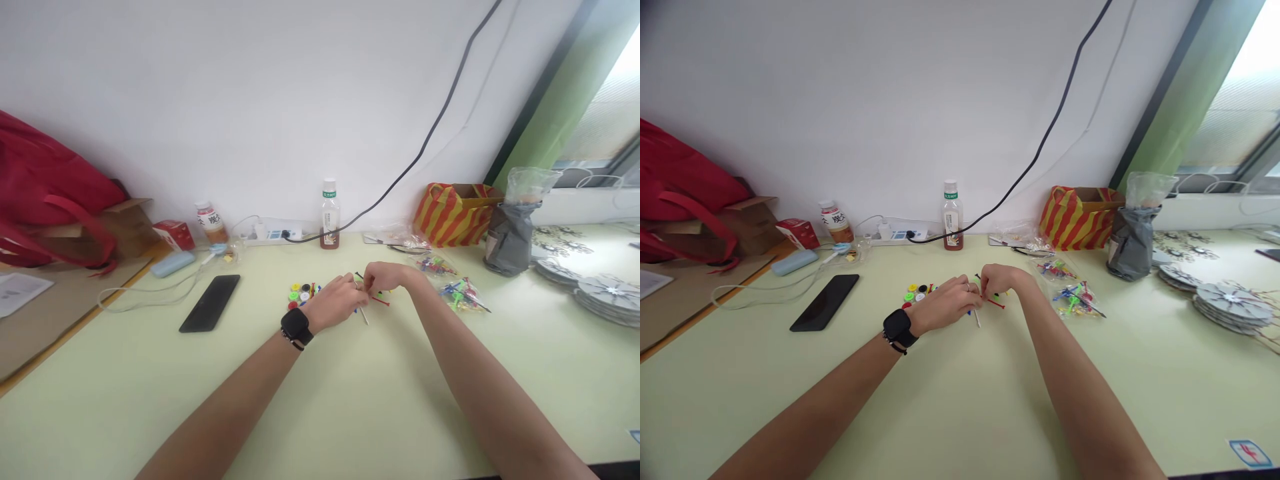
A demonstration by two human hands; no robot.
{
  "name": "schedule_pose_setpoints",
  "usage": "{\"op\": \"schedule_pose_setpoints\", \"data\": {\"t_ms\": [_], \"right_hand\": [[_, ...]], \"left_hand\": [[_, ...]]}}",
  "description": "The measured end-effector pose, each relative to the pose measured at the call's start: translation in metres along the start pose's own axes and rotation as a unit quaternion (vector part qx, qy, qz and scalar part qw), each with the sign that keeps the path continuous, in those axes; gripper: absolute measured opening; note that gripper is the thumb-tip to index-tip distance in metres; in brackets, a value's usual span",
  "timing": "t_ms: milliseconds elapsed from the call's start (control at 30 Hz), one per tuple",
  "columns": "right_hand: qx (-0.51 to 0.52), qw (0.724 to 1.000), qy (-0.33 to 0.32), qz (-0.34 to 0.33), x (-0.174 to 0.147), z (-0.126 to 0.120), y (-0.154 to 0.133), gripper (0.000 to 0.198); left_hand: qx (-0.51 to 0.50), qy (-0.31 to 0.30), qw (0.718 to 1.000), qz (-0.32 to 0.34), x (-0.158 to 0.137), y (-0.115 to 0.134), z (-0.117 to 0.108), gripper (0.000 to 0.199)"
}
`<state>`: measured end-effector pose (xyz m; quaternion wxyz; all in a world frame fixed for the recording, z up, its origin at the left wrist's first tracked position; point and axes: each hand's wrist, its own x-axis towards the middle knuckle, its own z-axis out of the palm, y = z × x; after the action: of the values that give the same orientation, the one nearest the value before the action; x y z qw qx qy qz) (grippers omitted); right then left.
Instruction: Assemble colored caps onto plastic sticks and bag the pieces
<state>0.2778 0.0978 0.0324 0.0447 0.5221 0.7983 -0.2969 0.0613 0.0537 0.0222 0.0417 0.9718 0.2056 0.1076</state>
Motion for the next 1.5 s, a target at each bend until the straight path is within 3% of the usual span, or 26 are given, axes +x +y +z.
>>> {"op": "schedule_pose_setpoints", "data": {"t_ms": [100, 267, 533, 700, 967, 1100, 1233, 1367, 1500], "right_hand": [[-0.003, 1.000, 0.006, 0.011, 0.002, 0.001, 0.002, 0.021], [-0.012, 1.000, 0.018, 0.020, 0.002, -0.001, -0.001, 0.018], [-0.026, 1.000, -0.006, 0.005, -0.007, -0.001, -0.034, 0.028], [-0.040, 0.999, -0.022, 0.014, -0.002, 0.006, -0.042, 0.018], [-0.041, 0.999, 0.003, 0.033, 0.001, 0.007, -0.037, 0.008], [-0.048, 0.995, 0.075, 0.050, 0.000, 0.000, -0.026, 0.013], [-0.058, 0.984, 0.139, 0.096, -0.003, -0.005, -0.005, 0.021], [-0.045, 0.981, 0.130, 0.137, -0.001, -0.002, 0.011, 0.022], [0.004, 0.987, 0.088, 0.131, 0.001, 0.001, 0.009, 0.021]], "left_hand": [[-0.006, 0.018, 0.999, -0.031, -0.001, -0.003, -0.005, 0.029], [-0.029, -0.003, 0.999, -0.045, -0.003, -0.005, -0.012, 0.020], [0.069, -0.017, 0.993, -0.099, -0.004, -0.008, -0.012, 0.029], [0.080, -0.015, 0.992, -0.099, -0.003, -0.005, -0.010, 0.027], [0.075, -0.008, 0.992, -0.099, -0.003, -0.006, -0.007, 0.022], [0.085, 0.019, 0.991, -0.106, -0.005, -0.010, -0.012, 0.023], [0.069, 0.041, 0.993, -0.089, -0.002, 0.004, -0.010, 0.023], [0.029, 0.014, 0.999, -0.034, 0.003, 0.022, -0.002, 0.025], [0.016, 0.020, 0.999, -0.042, 0.001, 0.013, -0.007, 0.026]]}}
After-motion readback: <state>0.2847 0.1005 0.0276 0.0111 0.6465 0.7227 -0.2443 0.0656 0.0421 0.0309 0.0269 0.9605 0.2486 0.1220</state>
